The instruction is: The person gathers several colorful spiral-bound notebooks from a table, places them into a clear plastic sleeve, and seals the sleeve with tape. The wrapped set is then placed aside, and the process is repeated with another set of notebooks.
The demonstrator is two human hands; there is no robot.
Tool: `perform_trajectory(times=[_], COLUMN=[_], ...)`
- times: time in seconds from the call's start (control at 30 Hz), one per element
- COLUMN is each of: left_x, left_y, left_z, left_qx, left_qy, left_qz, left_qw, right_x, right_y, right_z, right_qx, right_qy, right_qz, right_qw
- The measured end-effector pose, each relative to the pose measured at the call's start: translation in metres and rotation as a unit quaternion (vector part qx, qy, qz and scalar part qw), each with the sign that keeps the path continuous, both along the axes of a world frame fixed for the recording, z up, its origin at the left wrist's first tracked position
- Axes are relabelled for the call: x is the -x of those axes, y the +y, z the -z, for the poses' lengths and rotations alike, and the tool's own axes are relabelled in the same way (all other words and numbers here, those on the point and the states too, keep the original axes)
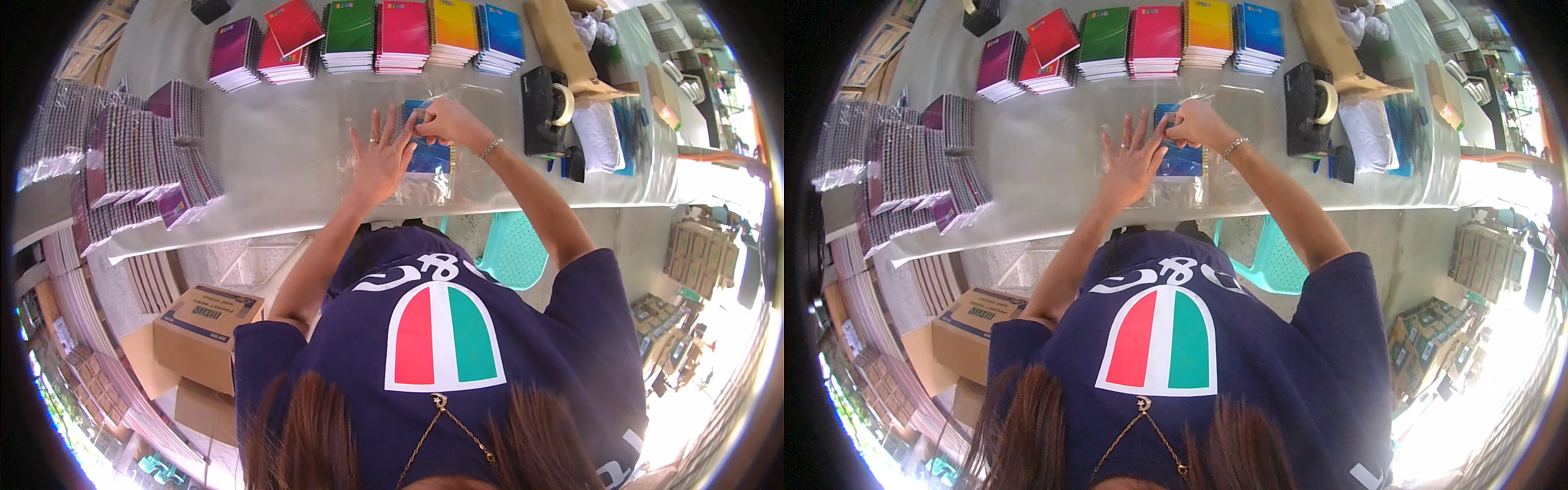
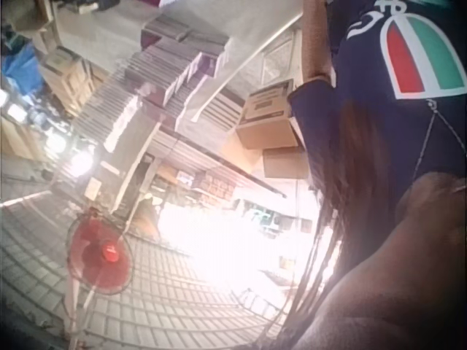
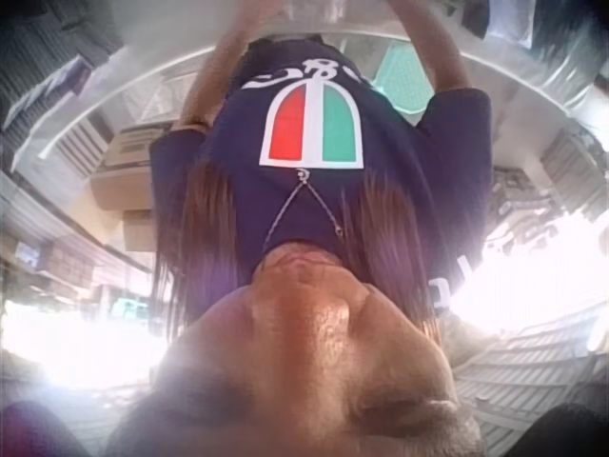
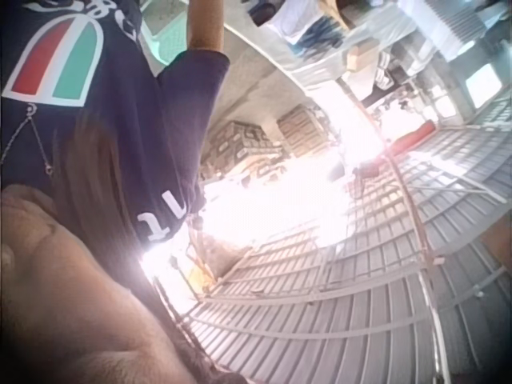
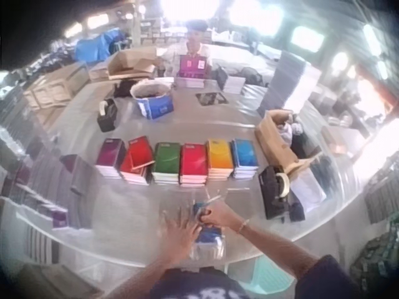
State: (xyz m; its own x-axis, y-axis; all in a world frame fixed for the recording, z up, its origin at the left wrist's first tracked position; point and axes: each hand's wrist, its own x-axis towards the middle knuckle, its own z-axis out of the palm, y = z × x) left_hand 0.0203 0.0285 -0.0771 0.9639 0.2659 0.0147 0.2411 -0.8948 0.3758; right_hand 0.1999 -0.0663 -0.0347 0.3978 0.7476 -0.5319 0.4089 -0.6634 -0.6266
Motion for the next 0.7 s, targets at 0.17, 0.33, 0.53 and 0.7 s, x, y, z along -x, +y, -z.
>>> perform_trajectory(times=[0.17,0.33,0.53,0.7], left_x=[0.002,-0.007,-0.033,-0.005], left_y=[-0.005,0.001,0.003,-0.012], left_z=[0.01,0.011,0.033,-0.033], left_qx=[0.181,0.371,0.585,0.714], left_qy=[0.028,0.028,-0.078,-0.179], left_qz=[-0.026,-0.093,-0.145,-0.124], left_qw=[0.983,0.923,0.794,0.666], right_x=[0.019,0.042,0.055,0.072], right_y=[-0.007,-0.045,-0.042,-0.063], right_z=[-0.015,0.008,0.07,-0.013], right_qx=[0.071,-0.139,-0.343,-0.382], right_qy=[-0.238,-0.233,0.062,0.259], right_qz=[0.035,0.212,0.355,0.277], right_qw=[0.968,0.939,0.867,0.843])
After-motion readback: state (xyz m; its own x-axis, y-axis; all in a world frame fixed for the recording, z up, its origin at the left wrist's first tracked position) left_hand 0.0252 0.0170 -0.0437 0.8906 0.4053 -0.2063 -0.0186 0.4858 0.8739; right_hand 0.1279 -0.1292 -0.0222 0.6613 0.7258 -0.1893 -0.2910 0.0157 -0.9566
